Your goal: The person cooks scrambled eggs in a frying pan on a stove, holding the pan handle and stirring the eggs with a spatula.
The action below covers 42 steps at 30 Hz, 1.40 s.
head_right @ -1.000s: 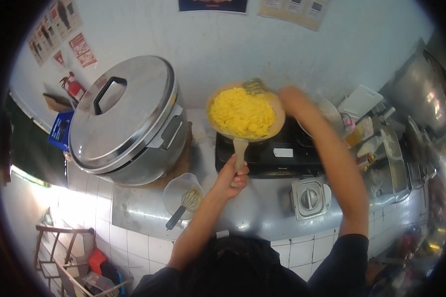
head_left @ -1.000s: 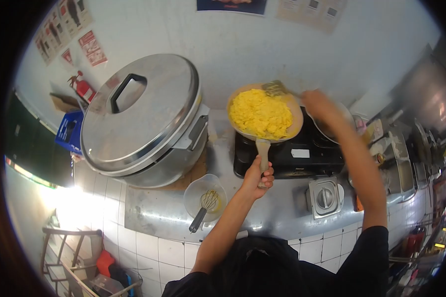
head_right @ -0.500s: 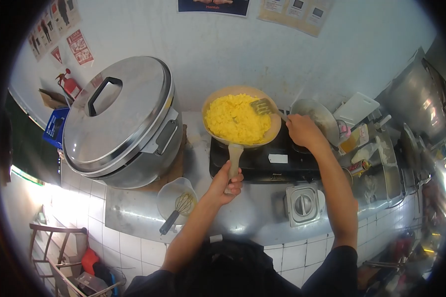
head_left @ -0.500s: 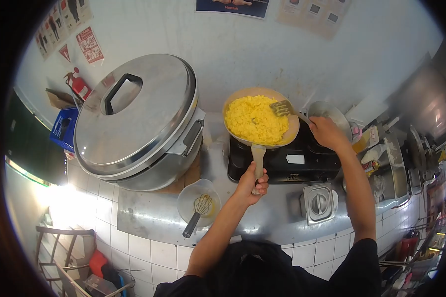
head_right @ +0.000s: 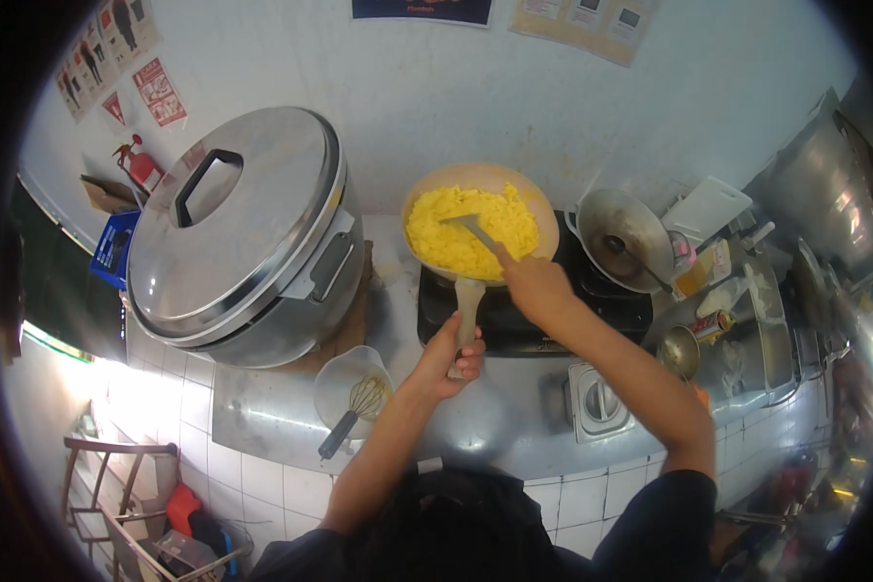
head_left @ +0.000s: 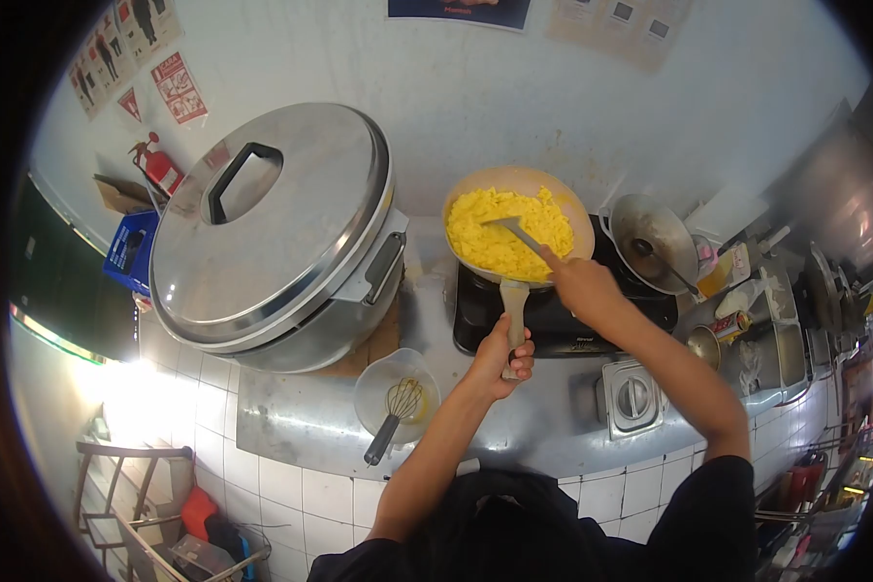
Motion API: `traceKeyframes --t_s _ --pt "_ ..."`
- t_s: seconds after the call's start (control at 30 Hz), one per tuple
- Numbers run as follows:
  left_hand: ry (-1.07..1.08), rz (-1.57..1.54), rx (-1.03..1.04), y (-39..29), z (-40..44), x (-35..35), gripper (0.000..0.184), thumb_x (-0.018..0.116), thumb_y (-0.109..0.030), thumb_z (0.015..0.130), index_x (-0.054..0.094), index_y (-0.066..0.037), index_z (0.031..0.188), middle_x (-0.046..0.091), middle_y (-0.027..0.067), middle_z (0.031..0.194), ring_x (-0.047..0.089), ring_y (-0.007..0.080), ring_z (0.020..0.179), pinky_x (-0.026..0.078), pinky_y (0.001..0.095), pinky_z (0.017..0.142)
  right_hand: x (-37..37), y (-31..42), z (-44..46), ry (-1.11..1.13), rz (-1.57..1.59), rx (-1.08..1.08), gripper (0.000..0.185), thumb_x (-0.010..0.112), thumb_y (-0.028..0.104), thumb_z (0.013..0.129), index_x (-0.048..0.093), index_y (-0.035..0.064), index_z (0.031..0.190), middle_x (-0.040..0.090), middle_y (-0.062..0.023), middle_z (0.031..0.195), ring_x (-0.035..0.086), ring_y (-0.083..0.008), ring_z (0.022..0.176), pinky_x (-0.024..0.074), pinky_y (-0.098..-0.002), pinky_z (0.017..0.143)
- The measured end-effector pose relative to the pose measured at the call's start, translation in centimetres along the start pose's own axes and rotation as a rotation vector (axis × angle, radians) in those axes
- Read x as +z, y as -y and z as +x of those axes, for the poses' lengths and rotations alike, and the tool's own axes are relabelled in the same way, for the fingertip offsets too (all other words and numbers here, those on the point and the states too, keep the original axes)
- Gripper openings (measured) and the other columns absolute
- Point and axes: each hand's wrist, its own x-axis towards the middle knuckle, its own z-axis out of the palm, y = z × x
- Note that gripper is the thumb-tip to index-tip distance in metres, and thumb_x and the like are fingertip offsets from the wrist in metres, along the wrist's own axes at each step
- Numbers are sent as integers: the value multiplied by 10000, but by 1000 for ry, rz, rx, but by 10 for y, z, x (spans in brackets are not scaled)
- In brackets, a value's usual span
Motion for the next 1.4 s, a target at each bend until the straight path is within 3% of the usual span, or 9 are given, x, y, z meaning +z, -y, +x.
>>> traceKeyframes --t_s 0.2,0.5,0.6,0.7,0.83,0.9,1.0,1.2,1.4 --pt "-6 -4 18 1 -2 0 413 305 -492 978 435 -110 892 340 -19 573 295 88 424 273 253 415 -81 10 -38 215 -201 -19 471 550 150 868 435 79 1319 630 -171 713 645 -352 660 507 -446 562" --pt "-15 14 34 2 -2 1 399 318 -482 977 435 -109 895 344 -21 575 295 85 421 274 245 412 -6 -15 25 168 -42 199 515 533 124 836 416 90 1337 638 -223 858 658 -357 809 527 -469 673" --pt "2 12 27 3 -2 2 401 322 -483 976 436 -107 897 346 -21 576 299 82 423 273 243 409 -1 -56 59 203 -1 208 402 511 125 832 520 9 1216 652 -214 959 654 -370 857 519 -473 722" --pt "-3 2 18 0 -3 4 401 321 -484 976 435 -108 896 347 -22 576 302 80 423 275 240 408 -59 -65 63 368 335 463 312 503 140 828 601 3 1091 653 -222 965 641 -373 904 514 -451 764" --pt "-21 8 11 1 -3 2 402 319 -487 976 434 -111 895 348 -23 575 305 81 421 276 239 408 -62 -79 70 212 77 265 260 506 133 827 627 4 1017 654 -220 941 641 -371 877 513 -442 755" --pt "-10 12 1 0 -3 2 402 320 -486 976 435 -109 901 347 -20 576 304 83 424 278 240 409 12 -105 91 145 -91 95 281 512 126 839 596 21 1086 650 -209 920 649 -378 795 519 -463 687" --pt "23 3 -7 0 1 -2 401 318 -484 977 437 -107 909 346 -17 577 303 85 428 278 244 412 58 -41 67 42 -45 116 403 529 127 835 504 48 1229 648 -203 865 646 -381 789 513 -470 692" --pt "12 -16 -4 -1 0 -4 404 308 -482 981 437 -106 913 349 -17 578 304 89 429 276 252 415 -47 -6 12 221 -91 83 422 509 169 883 443 141 1300 640 -211 844 634 -387 800 504 -485 705" --pt "8 -30 -4 -1 0 -3 408 302 -487 981 434 -108 910 345 -18 580 297 85 426 274 252 413 -116 -31 -25 271 -28 -16 319 496 219 910 533 89 1199 630 -236 845 608 -421 808 475 -516 711"
